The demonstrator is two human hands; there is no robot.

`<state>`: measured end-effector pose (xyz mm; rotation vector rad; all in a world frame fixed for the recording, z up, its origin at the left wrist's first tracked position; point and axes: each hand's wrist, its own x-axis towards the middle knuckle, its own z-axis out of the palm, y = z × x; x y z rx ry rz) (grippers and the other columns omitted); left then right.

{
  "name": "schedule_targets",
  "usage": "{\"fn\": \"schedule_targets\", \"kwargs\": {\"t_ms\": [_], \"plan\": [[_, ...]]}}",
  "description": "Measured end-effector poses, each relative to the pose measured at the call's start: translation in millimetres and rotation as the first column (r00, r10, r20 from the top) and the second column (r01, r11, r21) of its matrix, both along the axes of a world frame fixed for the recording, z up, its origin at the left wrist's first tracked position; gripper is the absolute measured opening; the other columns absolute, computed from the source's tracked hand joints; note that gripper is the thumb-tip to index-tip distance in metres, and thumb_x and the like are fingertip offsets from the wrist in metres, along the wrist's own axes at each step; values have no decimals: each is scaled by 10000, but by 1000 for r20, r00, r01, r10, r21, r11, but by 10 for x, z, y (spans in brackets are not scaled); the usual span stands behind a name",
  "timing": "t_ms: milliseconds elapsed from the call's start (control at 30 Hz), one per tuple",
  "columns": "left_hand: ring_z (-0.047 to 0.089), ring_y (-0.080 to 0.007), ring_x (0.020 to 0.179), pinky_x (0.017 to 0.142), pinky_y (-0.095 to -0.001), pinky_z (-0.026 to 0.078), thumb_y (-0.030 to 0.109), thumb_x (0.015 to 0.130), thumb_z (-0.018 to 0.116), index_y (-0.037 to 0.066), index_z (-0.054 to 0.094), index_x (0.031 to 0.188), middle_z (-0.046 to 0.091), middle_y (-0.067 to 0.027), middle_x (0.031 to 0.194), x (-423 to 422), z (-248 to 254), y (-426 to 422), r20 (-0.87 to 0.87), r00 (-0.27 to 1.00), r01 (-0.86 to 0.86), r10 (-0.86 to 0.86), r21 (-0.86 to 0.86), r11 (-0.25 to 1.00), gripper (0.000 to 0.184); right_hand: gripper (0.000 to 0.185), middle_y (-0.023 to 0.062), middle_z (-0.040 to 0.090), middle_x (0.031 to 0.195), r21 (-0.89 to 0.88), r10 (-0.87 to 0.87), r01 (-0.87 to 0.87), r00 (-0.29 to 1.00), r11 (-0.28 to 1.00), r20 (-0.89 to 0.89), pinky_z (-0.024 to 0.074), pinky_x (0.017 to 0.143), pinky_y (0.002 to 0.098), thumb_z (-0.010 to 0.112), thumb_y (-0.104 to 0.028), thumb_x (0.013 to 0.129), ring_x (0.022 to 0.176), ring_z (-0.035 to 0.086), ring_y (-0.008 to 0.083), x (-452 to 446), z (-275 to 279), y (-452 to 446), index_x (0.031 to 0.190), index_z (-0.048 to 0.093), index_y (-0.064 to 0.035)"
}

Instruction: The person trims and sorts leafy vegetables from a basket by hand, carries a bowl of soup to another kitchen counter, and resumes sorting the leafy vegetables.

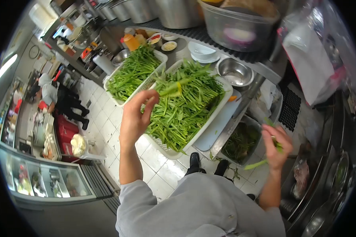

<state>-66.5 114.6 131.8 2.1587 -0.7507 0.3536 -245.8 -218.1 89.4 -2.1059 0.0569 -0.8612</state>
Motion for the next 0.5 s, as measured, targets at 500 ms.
{"fn": "schedule_targets", "kwargs": {"t_ms": [500], "plan": [[645,-283,807,705,-371,530,51,835,716,30,695,1031,668,-107,905,-441,-270,-955,-15,912,406,-409,158,900,198,221,48,650,920,-328,242,-290,953,899,-181,529,657,384,724,-22,735,787,657,271,539,73,445,955,704,-37]]}}
